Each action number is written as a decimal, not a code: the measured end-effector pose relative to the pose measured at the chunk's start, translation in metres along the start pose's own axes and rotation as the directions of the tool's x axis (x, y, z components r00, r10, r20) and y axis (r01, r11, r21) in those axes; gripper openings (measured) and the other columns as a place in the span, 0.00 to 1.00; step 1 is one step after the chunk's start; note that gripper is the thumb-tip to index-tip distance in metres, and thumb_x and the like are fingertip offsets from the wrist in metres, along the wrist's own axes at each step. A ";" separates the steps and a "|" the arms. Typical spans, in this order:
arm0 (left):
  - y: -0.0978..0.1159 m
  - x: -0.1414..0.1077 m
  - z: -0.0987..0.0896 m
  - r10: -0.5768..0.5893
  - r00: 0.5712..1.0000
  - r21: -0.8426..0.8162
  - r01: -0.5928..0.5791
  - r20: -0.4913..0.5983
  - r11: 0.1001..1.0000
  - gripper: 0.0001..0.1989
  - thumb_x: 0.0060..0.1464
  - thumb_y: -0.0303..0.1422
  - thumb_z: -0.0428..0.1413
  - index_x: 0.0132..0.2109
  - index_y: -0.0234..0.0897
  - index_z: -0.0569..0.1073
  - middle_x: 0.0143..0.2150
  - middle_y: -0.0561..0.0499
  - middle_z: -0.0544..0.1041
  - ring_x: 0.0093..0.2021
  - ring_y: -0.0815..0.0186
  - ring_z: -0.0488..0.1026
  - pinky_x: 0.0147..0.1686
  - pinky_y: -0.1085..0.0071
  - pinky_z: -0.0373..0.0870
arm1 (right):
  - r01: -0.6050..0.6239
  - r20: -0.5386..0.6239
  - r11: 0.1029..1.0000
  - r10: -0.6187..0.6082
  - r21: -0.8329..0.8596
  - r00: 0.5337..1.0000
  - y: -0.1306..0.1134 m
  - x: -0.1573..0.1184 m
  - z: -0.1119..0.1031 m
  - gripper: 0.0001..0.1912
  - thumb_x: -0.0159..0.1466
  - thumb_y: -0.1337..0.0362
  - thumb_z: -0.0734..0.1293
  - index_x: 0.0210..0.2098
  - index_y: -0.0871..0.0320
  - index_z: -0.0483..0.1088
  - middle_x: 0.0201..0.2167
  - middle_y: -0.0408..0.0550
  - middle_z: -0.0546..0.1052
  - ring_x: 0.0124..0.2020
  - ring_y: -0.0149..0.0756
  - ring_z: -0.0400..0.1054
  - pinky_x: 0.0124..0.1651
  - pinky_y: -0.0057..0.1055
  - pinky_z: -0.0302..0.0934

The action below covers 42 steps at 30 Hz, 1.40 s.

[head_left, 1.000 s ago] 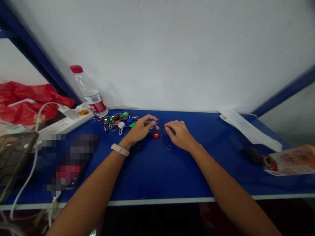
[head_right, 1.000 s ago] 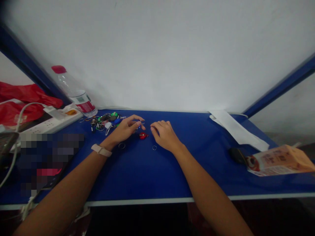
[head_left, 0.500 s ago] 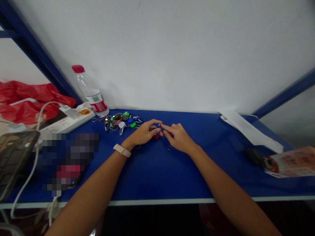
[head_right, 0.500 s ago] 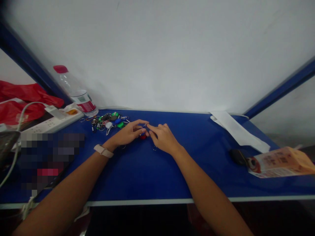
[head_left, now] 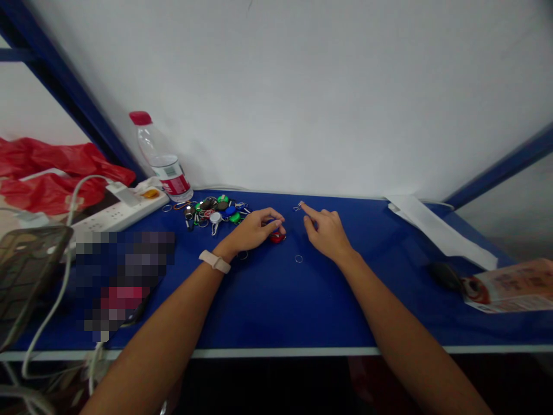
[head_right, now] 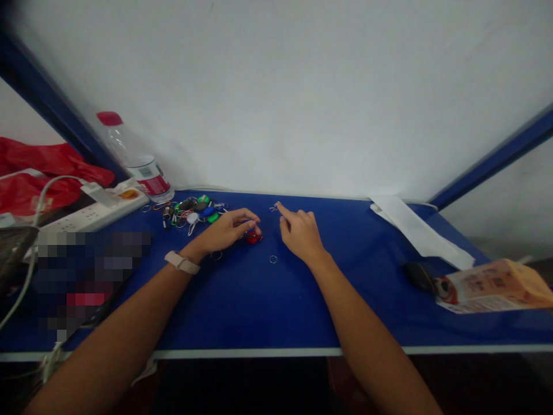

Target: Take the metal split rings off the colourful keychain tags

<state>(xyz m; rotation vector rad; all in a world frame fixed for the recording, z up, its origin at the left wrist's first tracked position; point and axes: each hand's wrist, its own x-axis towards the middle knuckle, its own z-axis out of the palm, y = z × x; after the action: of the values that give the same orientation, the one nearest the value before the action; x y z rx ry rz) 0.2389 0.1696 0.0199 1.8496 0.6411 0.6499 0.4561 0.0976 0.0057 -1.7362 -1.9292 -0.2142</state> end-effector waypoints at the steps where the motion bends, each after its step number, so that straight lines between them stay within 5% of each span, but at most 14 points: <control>1: 0.001 0.000 0.000 0.000 1.000 0.019 0.000 -0.019 1.000 0.11 0.63 0.38 0.54 0.42 0.35 0.73 0.38 0.44 0.83 0.38 0.63 0.78 0.43 0.63 0.73 | 0.003 0.001 1.000 -0.003 0.007 1.000 0.000 0.000 0.000 0.24 0.71 0.63 0.57 0.64 0.59 0.70 0.30 0.53 0.80 0.35 0.45 0.67 0.44 0.40 0.54; 7: 0.003 0.001 -0.003 0.073 0.987 0.222 -0.040 -0.145 0.974 0.11 0.63 0.34 0.52 0.33 0.37 0.73 0.31 0.50 0.81 0.35 0.64 0.75 0.42 0.66 0.68 | 0.028 -0.010 0.997 -0.027 0.066 1.000 -0.006 -0.002 0.003 0.24 0.71 0.63 0.57 0.63 0.60 0.71 0.32 0.53 0.80 0.32 0.42 0.67 0.44 0.40 0.56; 16: 0.001 0.000 -0.006 0.120 0.983 0.307 -0.072 -0.141 0.949 0.11 0.61 0.32 0.51 0.31 0.38 0.74 0.33 0.50 0.80 0.37 0.64 0.75 0.43 0.66 0.67 | 0.113 -0.169 0.974 -0.080 0.194 0.982 -0.009 0.000 -0.002 0.17 0.70 0.64 0.59 0.46 0.57 0.79 0.31 0.49 0.81 0.30 0.39 0.70 0.43 0.39 0.60; 42: 0.001 0.001 -0.007 0.062 0.980 0.254 -0.012 -0.189 0.967 0.12 0.62 0.33 0.52 0.31 0.38 0.74 0.33 0.50 0.80 0.34 0.65 0.73 0.43 0.65 0.67 | 0.097 -0.172 0.975 -0.063 0.198 0.983 -0.009 0.000 -0.003 0.15 0.69 0.65 0.59 0.42 0.57 0.79 0.31 0.49 0.81 0.30 0.40 0.72 0.44 0.39 0.62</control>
<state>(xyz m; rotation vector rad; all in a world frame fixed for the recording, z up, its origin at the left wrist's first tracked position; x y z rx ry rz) 0.2350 0.1742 0.0228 2.0521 0.8526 0.8135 0.4479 0.0949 0.0102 -1.4616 -1.8333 -0.1743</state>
